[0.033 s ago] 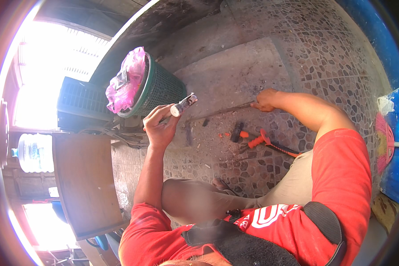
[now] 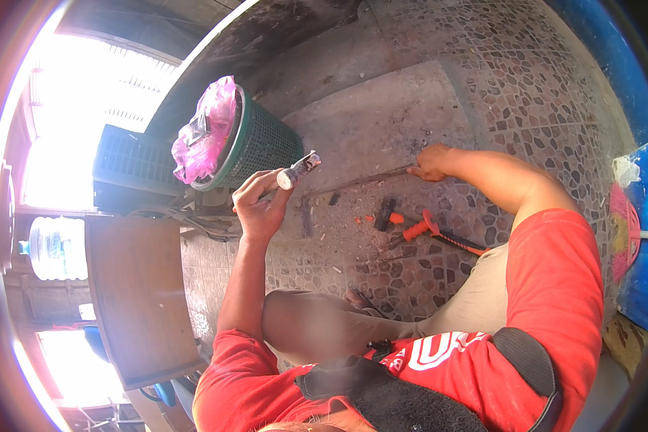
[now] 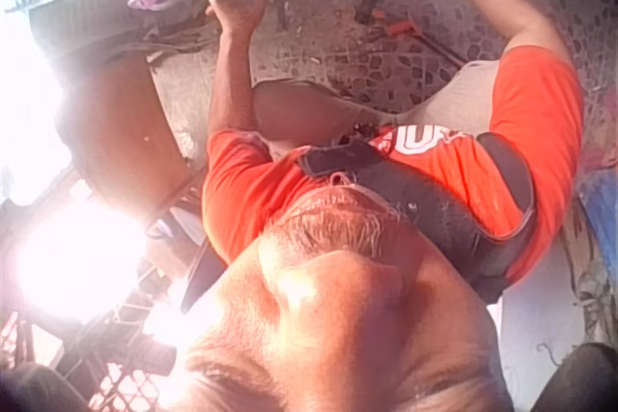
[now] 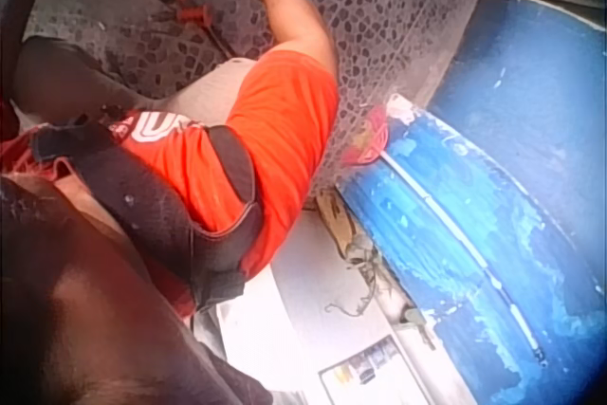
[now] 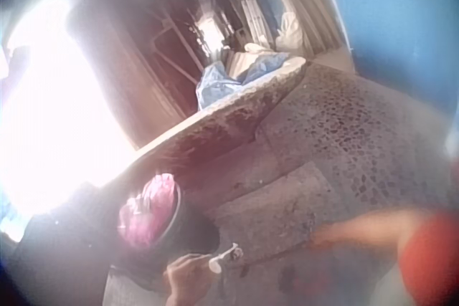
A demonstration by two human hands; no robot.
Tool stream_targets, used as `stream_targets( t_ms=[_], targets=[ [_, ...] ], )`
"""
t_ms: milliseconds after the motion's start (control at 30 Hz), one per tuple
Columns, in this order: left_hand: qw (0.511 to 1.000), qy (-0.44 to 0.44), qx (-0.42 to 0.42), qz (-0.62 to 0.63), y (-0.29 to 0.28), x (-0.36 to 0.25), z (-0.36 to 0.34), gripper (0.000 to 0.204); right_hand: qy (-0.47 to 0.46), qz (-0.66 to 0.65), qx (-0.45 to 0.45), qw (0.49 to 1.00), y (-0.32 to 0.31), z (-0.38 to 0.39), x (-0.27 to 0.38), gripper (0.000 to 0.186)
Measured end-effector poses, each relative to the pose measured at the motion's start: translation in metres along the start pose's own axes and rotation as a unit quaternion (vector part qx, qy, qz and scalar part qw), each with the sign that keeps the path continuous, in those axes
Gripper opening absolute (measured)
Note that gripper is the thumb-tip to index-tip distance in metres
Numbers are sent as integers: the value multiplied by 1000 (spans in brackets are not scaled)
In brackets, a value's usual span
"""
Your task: The person sits on a tiled floor and uses a lighter to heat a metal hammer head. They hold the hammer in one hand and the lighter in the other, applying the flame to the metal surface repeatedly.
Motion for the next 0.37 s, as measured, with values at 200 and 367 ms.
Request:
stream_targets(
  t_ms=[200, 367],
  targets=[
    [1000, -5, 0, -1, 0, -2, -1, 27, -1, 2, -4, 1000, 3, -1, -3, 71],
    [1000, -1, -2, 0, 1, 1, 0, 27, -5, -3, -7, 1000, 4, -1, -4, 71]
  ],
)
Point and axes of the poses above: each hand's wrist, its own z-axis away from the middle knuckle, its own y-axis out of the palm, x = y × z, the point moved 2 cm from there along -z, towards the middle knuckle, and after that the axes turned 10 degrees about -z, right-handed, at the moved point
